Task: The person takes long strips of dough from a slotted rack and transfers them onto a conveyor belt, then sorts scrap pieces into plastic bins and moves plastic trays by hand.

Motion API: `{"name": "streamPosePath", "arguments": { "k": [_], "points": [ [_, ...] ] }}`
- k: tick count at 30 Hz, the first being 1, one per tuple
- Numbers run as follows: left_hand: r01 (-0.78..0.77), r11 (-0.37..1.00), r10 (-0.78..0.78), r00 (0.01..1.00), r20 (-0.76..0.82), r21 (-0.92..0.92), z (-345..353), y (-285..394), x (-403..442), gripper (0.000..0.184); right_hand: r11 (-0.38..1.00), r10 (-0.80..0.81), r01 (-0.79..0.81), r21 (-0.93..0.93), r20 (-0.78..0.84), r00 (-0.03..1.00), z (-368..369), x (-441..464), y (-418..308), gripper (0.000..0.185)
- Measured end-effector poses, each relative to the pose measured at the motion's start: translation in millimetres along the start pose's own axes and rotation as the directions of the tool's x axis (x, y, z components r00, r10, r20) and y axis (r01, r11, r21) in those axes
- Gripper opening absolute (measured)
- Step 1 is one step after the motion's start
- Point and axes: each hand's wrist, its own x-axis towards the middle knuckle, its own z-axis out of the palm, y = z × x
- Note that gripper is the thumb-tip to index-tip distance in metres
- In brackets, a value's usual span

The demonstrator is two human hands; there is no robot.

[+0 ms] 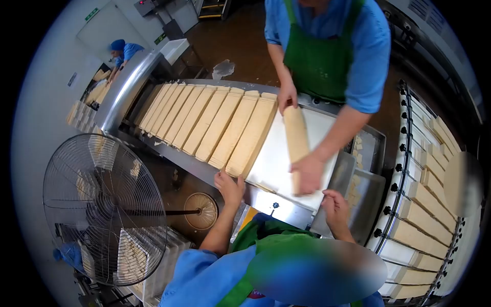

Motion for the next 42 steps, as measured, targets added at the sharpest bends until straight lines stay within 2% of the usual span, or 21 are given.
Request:
{"name": "streamPosePath", "arguments": {
  "k": [2, 5, 8, 10, 14, 16, 20, 22, 23, 25, 26, 27, 29, 31, 33, 35, 36, 38, 40, 41, 42],
  "points": [
    [0.148, 0.989, -0.141, 0.951, 0.275, -0.008, 5.9, -18.9, 14.1, 0.075, 1.000, -0.017, 0.017, 0.007, 0.058, 0.998, 32.6, 20.6, -3.5, 0.017],
    [0.160, 0.978, -0.105, 0.931, 0.350, -0.131, 26.2, -28.9, 24.5, 0.083, 0.999, 0.033, -0.037, 0.017, 0.175, 0.984, 78.8, 58.3, -6.5, 0.016],
    [0.177, 0.976, -0.124, 0.929, 0.349, -0.125, 22.4, -0.2, 28.2, 0.080, 0.996, -0.003, 0.026, -0.087, 0.252, 0.968, 121.5, 97.0, 10.1, 0.015],
    [0.190, 0.972, -0.127, 0.920, 0.370, -0.138, 23.0, 5.6, 34.2, 0.080, 0.920, -0.127, 0.225, -0.322, 0.298, 0.946, 146.7, 126.7, 21.4, 0.018],
    [0.138, 0.980, -0.058, 0.885, 0.462, -0.142, 19.3, 4.4, 42.8, 0.084, 0.773, -0.215, 0.342, -0.534, 0.286, 0.934, 193.0, 186.2, 53.5, 0.031],
    [0.083, 0.992, -0.023, 0.858, 0.514, -0.095, 12.2, 7.4, 47.3, 0.089, 0.622, -0.066, 0.201, -0.757, 0.205, 0.976, 217.6, 215.3, 59.9, 0.051],
    [0.036, 0.998, 0.003, 0.793, 0.609, -0.052, 12.9, 1.7, 53.1, 0.093, 0.518, 0.021, 0.129, -0.846, 0.163, 0.986, 248.6, 275.2, 61.8, 0.063],
    [-0.205, 0.979, 0.182, 0.871, 0.457, 0.002, 17.9, -3.1, 47.3, 0.095, 0.458, 0.006, 0.103, -0.883, 0.119, 0.993, 257.9, 299.7, 66.2, 0.068],
    [-0.216, 0.976, 0.194, 0.867, 0.458, -0.004, 20.7, -5.3, 48.0, 0.095, 0.458, 0.005, 0.092, -0.884, 0.106, 0.994, 261.9, 308.8, 61.8, 0.068],
    [-0.136, 0.990, 0.127, 0.798, 0.589, -0.029, 25.7, -8.0, 49.9, 0.101, 0.377, 0.220, 0.029, -0.926, 0.120, 0.968, 266.9, 321.1, 48.7, 0.070],
    [-0.124, 0.991, 0.134, 0.796, 0.590, -0.058, 25.8, -5.8, 52.2, 0.103, 0.423, 0.242, 0.013, -0.906, 0.127, 0.962, 267.5, 324.3, 47.3, 0.071],
    [-0.137, 0.988, 0.150, 0.787, 0.598, -0.068, 26.2, -3.2, 53.5, 0.103, 0.418, 0.247, -0.006, -0.909, 0.107, 0.963, 266.7, 325.7, 46.7, 0.071],
    [-0.079, 0.997, 0.046, 0.747, 0.663, 0.020, 22.9, 3.5, 53.9, 0.100, 0.414, 0.336, -0.093, -0.906, 0.057, 0.940, 260.5, 323.5, 41.8, 0.067],
    [-0.095, 0.995, 0.066, 0.725, 0.685, 0.005, 26.8, 1.8, 51.4, 0.098, 0.401, 0.348, -0.167, -0.901, -0.019, 0.937, 238.7, 316.4, 38.1, 0.065],
    [-0.112, 0.989, 0.149, 0.711, 0.687, -0.099, 21.6, 5.6, 55.7, 0.096, 0.357, 0.410, -0.360, -0.862, -0.202, 0.889, 206.4, 305.4, 35.7, 0.070],
    [-0.129, 0.981, 0.192, 0.647, 0.738, -0.143, 23.4, 12.4, 57.9, 0.094, 0.359, 0.512, -0.524, -0.772, -0.306, 0.802, 161.5, 290.3, 32.1, 0.074],
    [-0.167, 0.953, 0.302, 0.613, 0.730, -0.254, 24.7, 15.1, 59.5, 0.090, 0.359, 0.547, -0.604, -0.711, -0.365, 0.754, 139.0, 280.6, 32.0, 0.077],
    [-0.260, 0.933, 0.352, 0.524, 0.776, -0.247, 19.4, 45.5, 58.9, 0.087, 0.294, 0.495, -0.628, -0.720, -0.447, 0.745, 105.7, 258.6, 56.2, 0.088],
    [-0.332, 0.919, 0.362, 0.495, 0.790, -0.213, 29.8, 62.6, 50.5, 0.088, 0.325, 0.455, -0.615, -0.718, -0.451, 0.767, 78.9, 234.9, 42.0, 0.087],
    [-0.332, 0.926, 0.334, 0.505, 0.796, -0.178, 35.7, 71.1, 46.0, 0.089, 0.433, 0.484, -0.688, -0.582, -0.494, 0.722, 65.2, 224.5, 38.1, 0.087],
    [-0.380, 0.909, 0.373, 0.563, 0.737, -0.170, 38.1, 82.0, 38.7, 0.085, 0.506, 0.430, -0.720, -0.475, -0.585, 0.688, 53.5, 209.7, 47.4, 0.085]
  ]
}}
